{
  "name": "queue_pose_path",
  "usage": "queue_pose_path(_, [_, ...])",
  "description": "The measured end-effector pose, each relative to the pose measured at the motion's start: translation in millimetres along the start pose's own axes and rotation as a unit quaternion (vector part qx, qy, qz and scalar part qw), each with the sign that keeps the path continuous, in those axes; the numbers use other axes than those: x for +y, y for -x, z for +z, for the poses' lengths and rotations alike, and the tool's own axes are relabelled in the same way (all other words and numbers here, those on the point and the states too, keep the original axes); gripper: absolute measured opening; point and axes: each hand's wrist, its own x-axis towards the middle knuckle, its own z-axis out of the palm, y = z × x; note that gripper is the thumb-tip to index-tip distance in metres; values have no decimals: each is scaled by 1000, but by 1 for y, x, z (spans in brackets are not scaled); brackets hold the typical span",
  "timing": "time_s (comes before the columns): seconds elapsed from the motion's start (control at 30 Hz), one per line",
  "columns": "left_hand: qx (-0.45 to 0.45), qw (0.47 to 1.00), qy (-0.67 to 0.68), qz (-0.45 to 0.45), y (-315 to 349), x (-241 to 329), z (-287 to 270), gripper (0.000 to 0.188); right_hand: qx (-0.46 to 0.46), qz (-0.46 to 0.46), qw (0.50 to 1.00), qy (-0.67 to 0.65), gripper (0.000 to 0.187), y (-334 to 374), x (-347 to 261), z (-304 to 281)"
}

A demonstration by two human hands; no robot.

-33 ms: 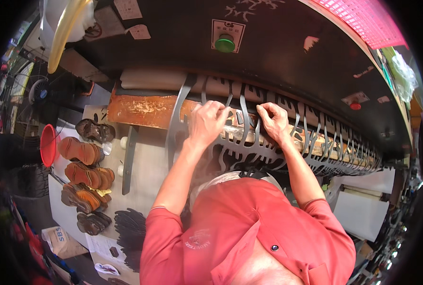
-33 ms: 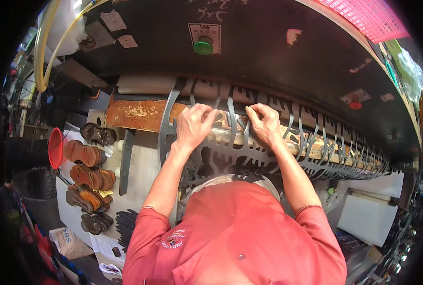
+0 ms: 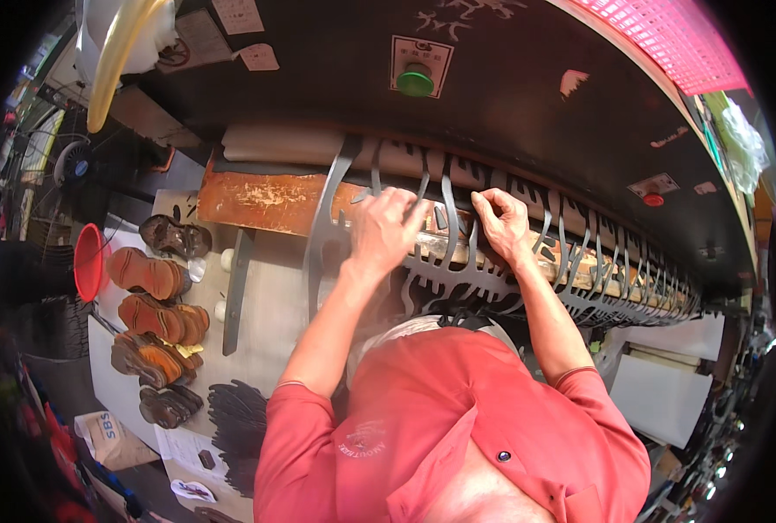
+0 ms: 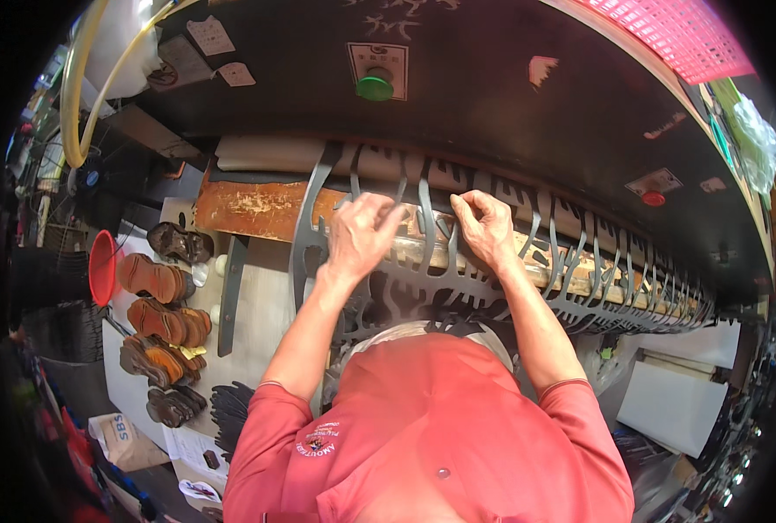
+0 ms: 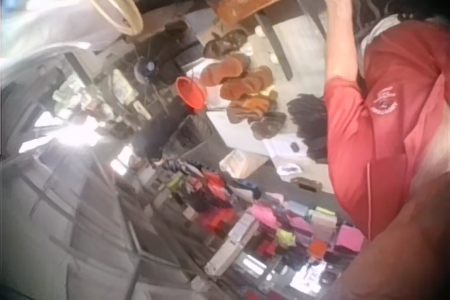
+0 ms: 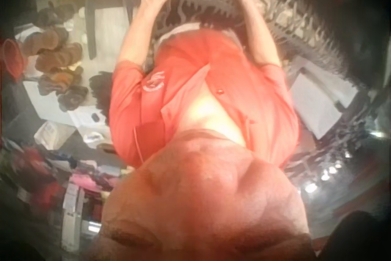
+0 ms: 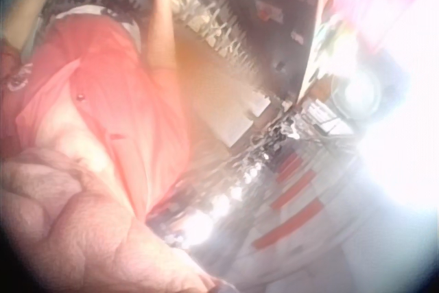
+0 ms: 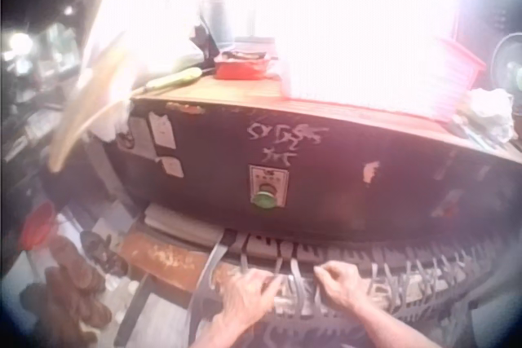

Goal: The person repeatedly rubs the edges and surfaces of small dark metal parts with a sanding block on a workbench. The person flips and repositions each part to sand different sides, then places the finished parts on the bench.

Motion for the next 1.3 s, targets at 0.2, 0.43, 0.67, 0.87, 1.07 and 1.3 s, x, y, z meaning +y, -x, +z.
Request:
queue_pose_path(0.2, [22,999,-41,-28,20,10,19,13,11,-30,999,-13,20,1,22,9])
queue_pose_path(0.43, [19,999,-32,5,27,16,19,21,-9,-19,1000,-13,23,3,23,4])
queue_pose_path(0.67, [-49,996,-21,-71,34,26,23,31,-24,30,994,-107,23,8,41,-3])
queue_pose_path(0.87, [-55,996,-13,-76,42,39,14,29,-25,24,993,-115,18,2,6,-14])
queue_pose_path(1.07, [-181,977,9,-110,55,57,-21,37,-76,-124,989,-29,23,-68,-37,28])
queue_pose_path(1.3, [-72,985,84,-132,-1,33,-70,16,-167,-130,973,91,78,-95,-67,129])
